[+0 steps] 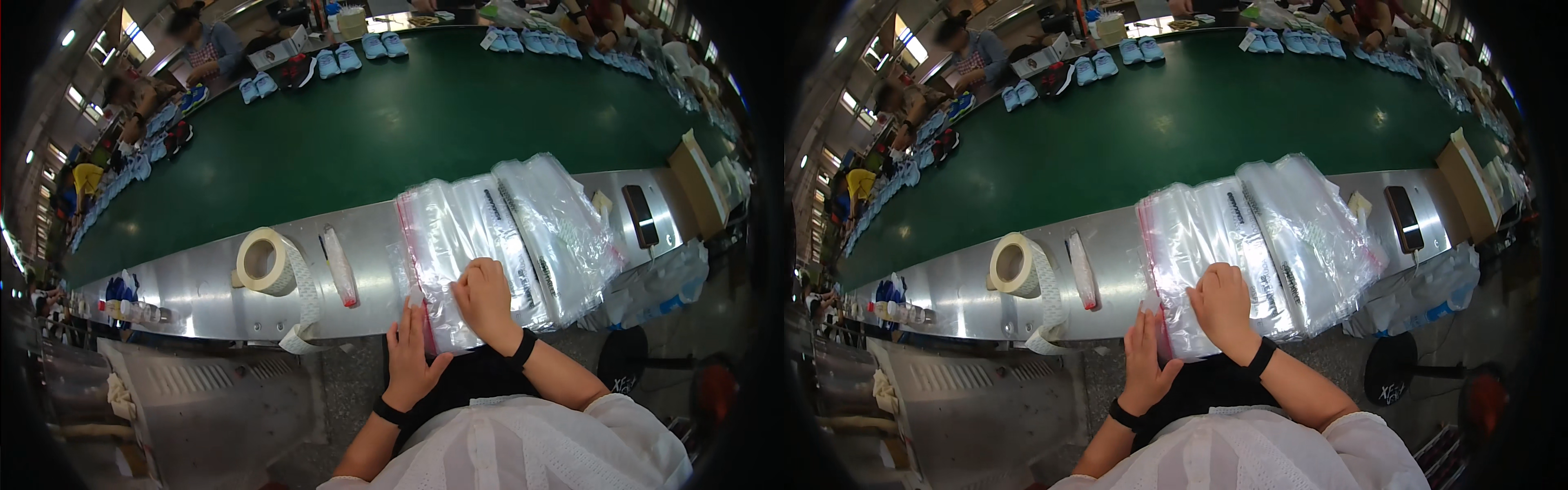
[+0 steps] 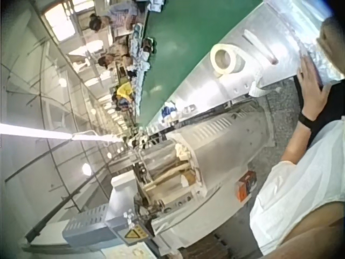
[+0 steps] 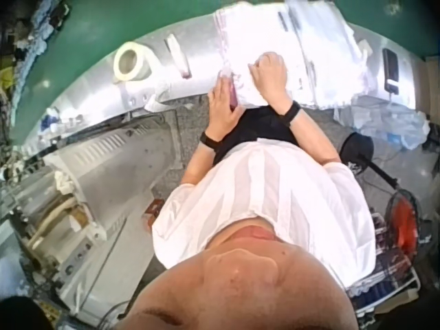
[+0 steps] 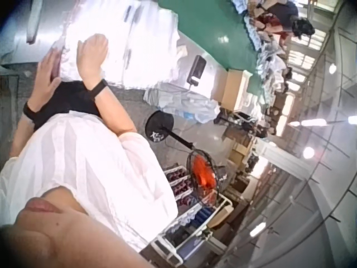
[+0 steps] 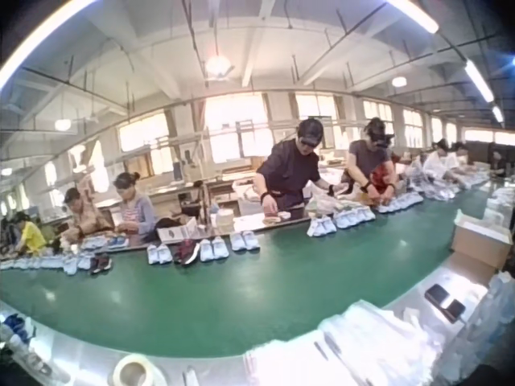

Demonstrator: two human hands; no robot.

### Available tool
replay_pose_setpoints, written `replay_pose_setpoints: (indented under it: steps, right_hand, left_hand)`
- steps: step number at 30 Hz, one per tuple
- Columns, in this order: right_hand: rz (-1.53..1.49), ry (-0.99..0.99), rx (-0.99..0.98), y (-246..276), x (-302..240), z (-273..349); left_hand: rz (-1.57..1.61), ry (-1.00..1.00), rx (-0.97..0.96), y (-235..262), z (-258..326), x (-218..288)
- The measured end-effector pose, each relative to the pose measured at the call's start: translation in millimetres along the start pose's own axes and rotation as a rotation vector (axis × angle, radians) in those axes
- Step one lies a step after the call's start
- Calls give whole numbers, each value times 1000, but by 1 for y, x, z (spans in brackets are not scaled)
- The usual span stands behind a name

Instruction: The person applies adhesive labels to a stack of clear plastic bags on a factory assembly line. They repeatedly tear labels from a roll, peel the backing, and stick them onto the bags. The person works continuously at a metal workstation with a conveyor belt visible in the background.

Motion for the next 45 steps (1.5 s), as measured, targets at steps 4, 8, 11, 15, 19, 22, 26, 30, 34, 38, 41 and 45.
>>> replay_pose_setpoints:
  steps: [4,8,11,15,19,22,26,30,34,38,41,45]
  right_hand:
    - [36,37,-3,-1,-6,3]
    - [36,-19,49,-4,9,6]
    - [-140,-129,156,0,21,8]
    - [-467,-314,62,12,30,9]
    - [-606,-361,-75,3,16,5]
    - [-657,-378,39,1,38,10]
    - [-944,-712,-54,16,55,17]
    - [-793,-548,205,58,42,6]
    - [-597,-311,301,80,35,-1]
    - [-555,-161,204,84,22,-11]
    - [-743,-166,-17,67,14,-5]
    - [-461,45,-102,76,-1,18]
  left_hand:
    - [4,-25,-17,3,-3,4]
    - [0,-29,-27,3,-2,6]
    - [43,26,-17,8,-2,1]
    - [478,-4,143,53,-28,39]
    - [1384,24,-40,30,-80,62]
    - [1746,231,-330,-34,-104,19]
    - [2139,282,-294,-54,-89,-11]
    - [1753,478,-228,-58,-87,-24]
    - [1363,483,-215,-44,-90,-6]
    - [1203,474,-315,-30,-94,26]
    - [1415,477,-346,-26,-103,45]
    - [1737,598,-316,-12,-92,34]
Point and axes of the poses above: each hand's wrist, its own z-axis away from the middle knuckle, its own y-axis out of the back of the hand, x = y × z, the point moved 4 cm from there along -z, towards the middle knuckle, and after that the axes turned 1 degree about y, right-handed, at the moved point
